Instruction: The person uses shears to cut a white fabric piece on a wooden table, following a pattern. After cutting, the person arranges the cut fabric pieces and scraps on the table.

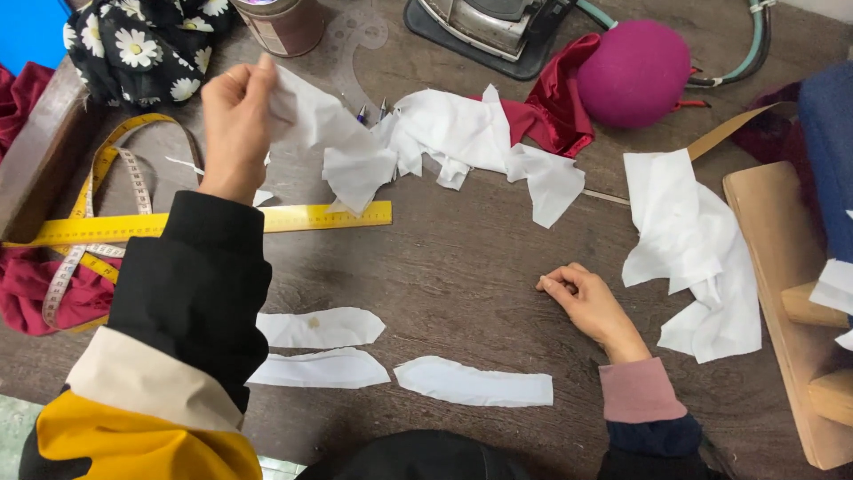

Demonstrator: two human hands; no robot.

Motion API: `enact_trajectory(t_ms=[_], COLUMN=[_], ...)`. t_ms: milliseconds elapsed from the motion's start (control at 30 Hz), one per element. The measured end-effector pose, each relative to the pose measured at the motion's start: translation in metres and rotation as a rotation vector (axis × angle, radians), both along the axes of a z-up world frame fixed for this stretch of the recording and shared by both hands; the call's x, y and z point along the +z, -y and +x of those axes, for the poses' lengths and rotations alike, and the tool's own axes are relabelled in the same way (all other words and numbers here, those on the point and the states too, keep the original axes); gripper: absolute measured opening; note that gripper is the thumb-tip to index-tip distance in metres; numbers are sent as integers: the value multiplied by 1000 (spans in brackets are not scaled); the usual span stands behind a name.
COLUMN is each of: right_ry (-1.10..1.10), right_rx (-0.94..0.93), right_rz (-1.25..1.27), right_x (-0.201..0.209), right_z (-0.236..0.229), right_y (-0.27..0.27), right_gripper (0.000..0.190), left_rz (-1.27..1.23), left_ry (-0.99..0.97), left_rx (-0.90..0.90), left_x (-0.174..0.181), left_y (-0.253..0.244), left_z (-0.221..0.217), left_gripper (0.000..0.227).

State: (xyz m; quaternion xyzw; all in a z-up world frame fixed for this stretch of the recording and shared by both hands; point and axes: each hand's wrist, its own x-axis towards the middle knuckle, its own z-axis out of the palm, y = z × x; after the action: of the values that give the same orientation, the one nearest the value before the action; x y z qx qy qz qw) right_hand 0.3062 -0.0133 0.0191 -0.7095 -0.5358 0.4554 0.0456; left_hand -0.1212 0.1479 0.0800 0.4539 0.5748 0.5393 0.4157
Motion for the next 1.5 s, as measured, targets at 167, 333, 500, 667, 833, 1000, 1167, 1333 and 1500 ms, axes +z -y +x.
enact_trajectory(t_ms=[167,333,500,667,833,1000,1167,1333,1500], right_ry=[-13,-21,-148,-153,-165,-157,-176,-192,-196], right_rx=[-4,-20,-68,-62,-44,-23,-41,-64,-79], right_rz=[16,0,162,171,182,185,186,182,180], right_x=[-1,0,4,2,-17,-10,-8,-9,-7], right_z=[1,-1,-2,0,12,9,8,7,5], right_y=[1,3,5,7,7,7,7,8,8], right_gripper=[27,27,20,21,19,17,17,17,18], left_rz=[61,-31,-355,-247,58,123,179,-66,-81], left_ry=[-25,-168,314,-185,-1070,-1316,-939,-161,70], left_rx=[39,-34,-473,-574,-275,-208,-207,-129,-180], left_x=[17,-9,-28,-42,-80,-109,-99,-60,-18], left_y=[18,49,110,114,84,66,38,35,46], left_z=[9,54,136,139,70,23,10,25,38], left_gripper=[36,38,27,24,27,29,5,18,25])
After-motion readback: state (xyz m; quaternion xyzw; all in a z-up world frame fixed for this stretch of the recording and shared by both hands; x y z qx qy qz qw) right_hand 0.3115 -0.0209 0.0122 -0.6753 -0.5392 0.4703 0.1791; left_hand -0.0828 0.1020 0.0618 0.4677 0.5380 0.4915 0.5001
